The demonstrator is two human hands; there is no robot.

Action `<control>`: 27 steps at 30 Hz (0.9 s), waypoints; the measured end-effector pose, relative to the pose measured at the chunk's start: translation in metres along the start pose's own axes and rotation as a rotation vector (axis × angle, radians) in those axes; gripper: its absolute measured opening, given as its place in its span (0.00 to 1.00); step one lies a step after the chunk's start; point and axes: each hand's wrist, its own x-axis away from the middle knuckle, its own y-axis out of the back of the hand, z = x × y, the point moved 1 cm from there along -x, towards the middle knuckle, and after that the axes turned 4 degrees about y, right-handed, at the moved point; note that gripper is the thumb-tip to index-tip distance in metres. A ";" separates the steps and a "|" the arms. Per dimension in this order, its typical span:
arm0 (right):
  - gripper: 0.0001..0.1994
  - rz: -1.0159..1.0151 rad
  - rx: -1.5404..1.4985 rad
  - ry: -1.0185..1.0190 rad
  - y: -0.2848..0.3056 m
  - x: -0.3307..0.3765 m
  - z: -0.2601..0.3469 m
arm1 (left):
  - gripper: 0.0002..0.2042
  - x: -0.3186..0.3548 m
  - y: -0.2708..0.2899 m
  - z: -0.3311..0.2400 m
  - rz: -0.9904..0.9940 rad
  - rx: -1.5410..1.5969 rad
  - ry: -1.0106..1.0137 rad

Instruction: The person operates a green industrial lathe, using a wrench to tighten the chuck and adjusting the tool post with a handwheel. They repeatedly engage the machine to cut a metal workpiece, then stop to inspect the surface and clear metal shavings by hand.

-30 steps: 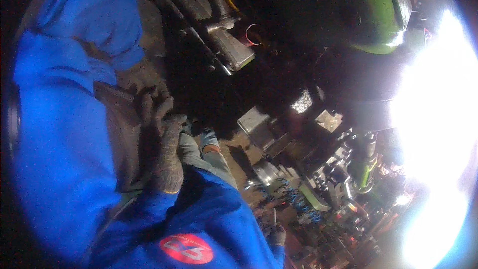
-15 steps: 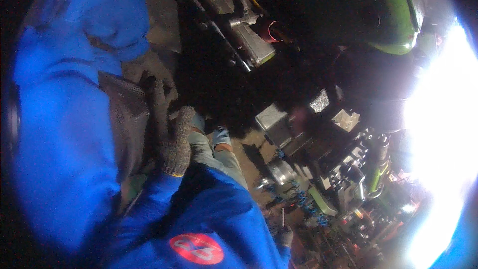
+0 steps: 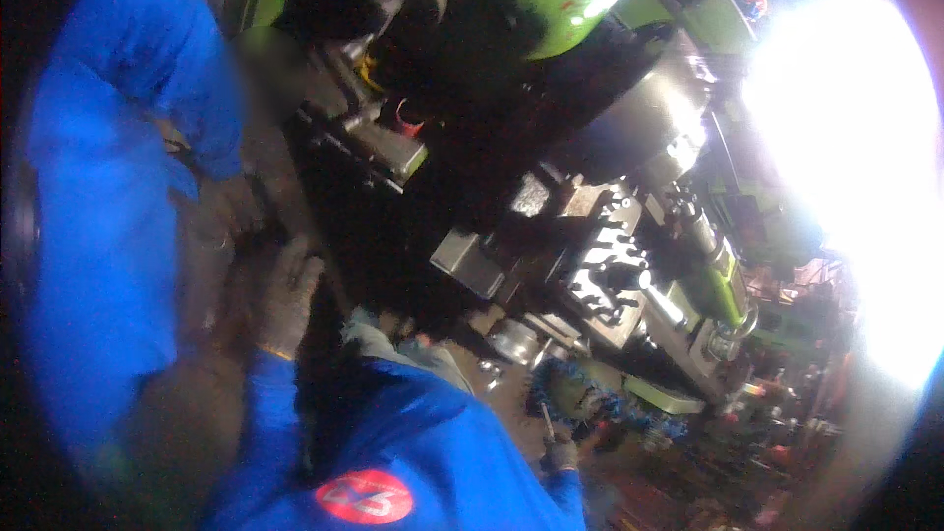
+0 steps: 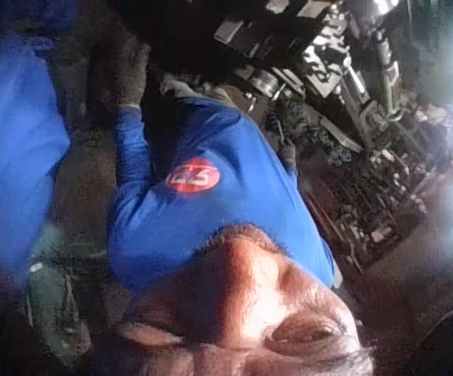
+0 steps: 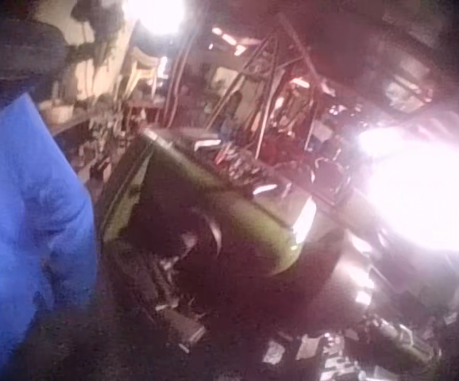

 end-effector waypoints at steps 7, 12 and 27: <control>0.17 -0.040 -0.078 -0.038 -0.025 -0.043 0.008 | 0.24 0.017 -0.084 0.027 0.122 -0.406 -0.315; 0.18 -0.004 -0.123 0.059 -0.050 -0.123 0.048 | 0.14 0.010 -0.135 0.177 0.598 -1.023 -0.335; 0.21 0.002 -0.098 0.138 -0.056 -0.193 0.009 | 0.12 0.173 -0.092 0.257 0.467 -0.974 -0.425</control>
